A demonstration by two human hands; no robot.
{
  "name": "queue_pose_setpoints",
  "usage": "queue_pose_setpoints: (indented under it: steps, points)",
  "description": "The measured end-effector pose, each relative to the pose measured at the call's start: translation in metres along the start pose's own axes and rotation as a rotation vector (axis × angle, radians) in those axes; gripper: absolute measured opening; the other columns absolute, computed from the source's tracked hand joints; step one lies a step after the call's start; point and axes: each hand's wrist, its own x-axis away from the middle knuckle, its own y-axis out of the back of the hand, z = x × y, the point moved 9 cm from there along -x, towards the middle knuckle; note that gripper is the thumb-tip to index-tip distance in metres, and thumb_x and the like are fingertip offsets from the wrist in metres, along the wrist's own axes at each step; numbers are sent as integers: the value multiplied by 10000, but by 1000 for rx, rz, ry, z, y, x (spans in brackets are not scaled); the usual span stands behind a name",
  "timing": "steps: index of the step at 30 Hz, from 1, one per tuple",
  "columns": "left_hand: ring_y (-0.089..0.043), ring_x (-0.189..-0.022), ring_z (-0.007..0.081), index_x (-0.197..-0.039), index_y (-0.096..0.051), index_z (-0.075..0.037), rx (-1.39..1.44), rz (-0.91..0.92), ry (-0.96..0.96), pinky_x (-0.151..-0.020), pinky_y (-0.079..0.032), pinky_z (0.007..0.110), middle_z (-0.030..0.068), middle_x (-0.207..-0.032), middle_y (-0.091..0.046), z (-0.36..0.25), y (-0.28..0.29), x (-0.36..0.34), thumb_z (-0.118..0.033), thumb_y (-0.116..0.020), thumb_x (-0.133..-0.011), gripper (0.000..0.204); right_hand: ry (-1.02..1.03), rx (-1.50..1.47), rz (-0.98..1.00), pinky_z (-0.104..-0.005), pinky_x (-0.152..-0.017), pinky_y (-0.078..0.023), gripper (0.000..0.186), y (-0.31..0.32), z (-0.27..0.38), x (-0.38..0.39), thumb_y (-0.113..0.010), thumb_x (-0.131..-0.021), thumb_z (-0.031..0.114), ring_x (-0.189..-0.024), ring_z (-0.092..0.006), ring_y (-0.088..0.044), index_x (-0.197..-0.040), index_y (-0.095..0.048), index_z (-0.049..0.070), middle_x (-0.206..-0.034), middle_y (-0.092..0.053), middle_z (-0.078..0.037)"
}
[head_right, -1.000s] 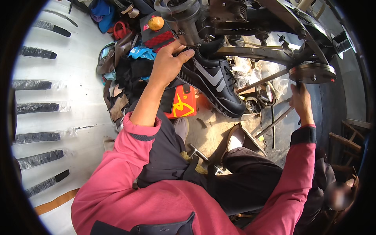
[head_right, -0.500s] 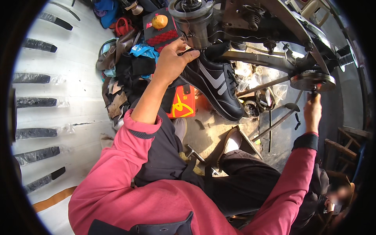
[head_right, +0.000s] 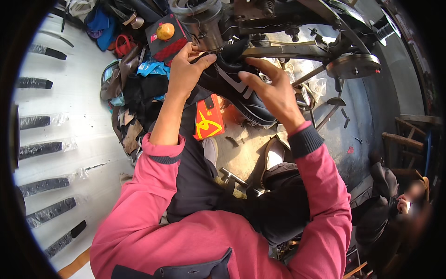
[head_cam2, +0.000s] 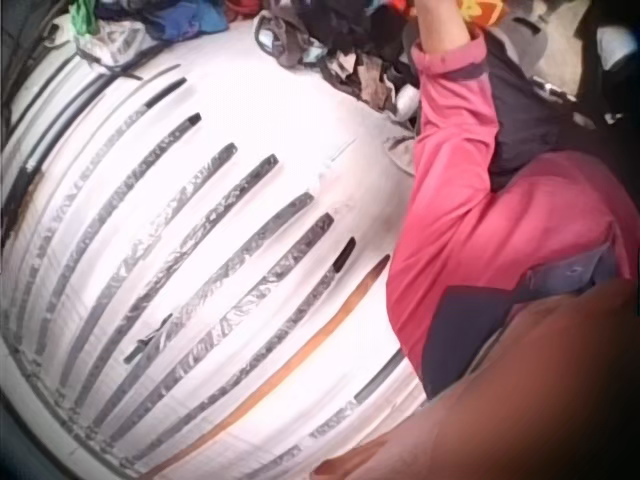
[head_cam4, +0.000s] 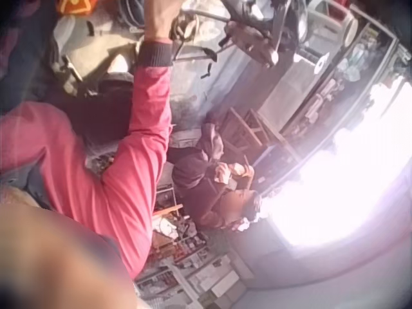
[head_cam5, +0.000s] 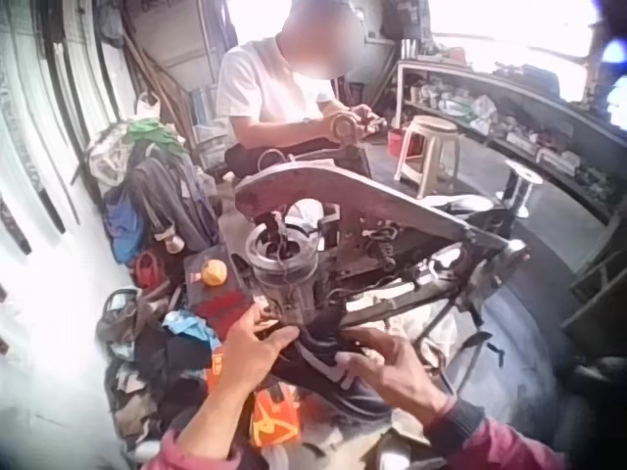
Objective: The person cuts a piece of black fabric with scissors, then uses a sewing machine to stitch the fabric onto a black sneaker. The person repeatedly aligns the fabric and shoe under the needle and operates the machine to sew along the shoe's edge.
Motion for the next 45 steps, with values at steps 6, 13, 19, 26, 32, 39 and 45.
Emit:
queue_pose_setpoints:
  steps: [6,13,19,26,32,39,45]
  points:
    - [-695,-915,119,-1069,-718,-6,51,39,32,-855,-539,261,60,-990,-759,4,-2,0,-141,-839,-875,266,-240,-115,-3,-272,-786,-545,443,-31,3,-13,-766,-967,303,-876,-130,-681,-1187,-730,-81,-991,-764,-107]
    - [-670,-895,79,-1054,-732,-17,27,81,61,-859,-526,232,21,-983,-743,11,-2,-2,-139,-821,-918,204,-366,-356,-31,-222,-603,-500,368,-49,-9,-23,-766,-991,280,-692,-68,-634,-1060,-773,-82,-845,-744,-35]
    - [-652,-1007,99,-1091,-715,-29,7,20,-60,-921,-512,246,27,-1038,-717,6,1,5,-162,-848,-897,271,-448,-541,25,-239,-647,-563,271,-53,-19,-24,-759,-985,203,-727,-113,-702,-1048,-770,-61,-895,-770,-62]
    - [-669,-1034,148,-1303,-574,-59,475,14,117,-949,-538,279,62,-1150,-682,27,-9,20,-128,-906,-827,585,-301,-401,118,-275,-704,-585,222,-48,-18,-36,-733,-969,123,-750,-120,-713,-1117,-760,-39,-945,-777,-65]
    - [-700,-957,156,-1276,-563,-37,469,127,131,-850,-585,282,91,-1103,-697,21,-13,15,-109,-917,-804,594,-238,-270,223,-267,-704,-566,233,-48,-14,-36,-727,-962,128,-760,-93,-688,-1104,-751,-55,-912,-762,-48]
    - [-665,-994,136,-1252,-583,-27,237,47,62,-885,-568,282,75,-1133,-676,17,-8,19,-210,-923,-794,599,-190,-94,189,-270,-692,-557,348,-46,-9,-25,-762,-950,231,-754,-111,-684,-1071,-752,-95,-886,-761,-73]
    - [-637,-1091,213,-1253,-591,-5,93,-21,-34,-950,-546,343,132,-1234,-587,18,0,16,-312,-942,-738,695,-220,-99,109,-275,-703,-562,370,-47,-19,-22,-771,-950,244,-778,-136,-689,-1095,-748,-96,-919,-768,-108]
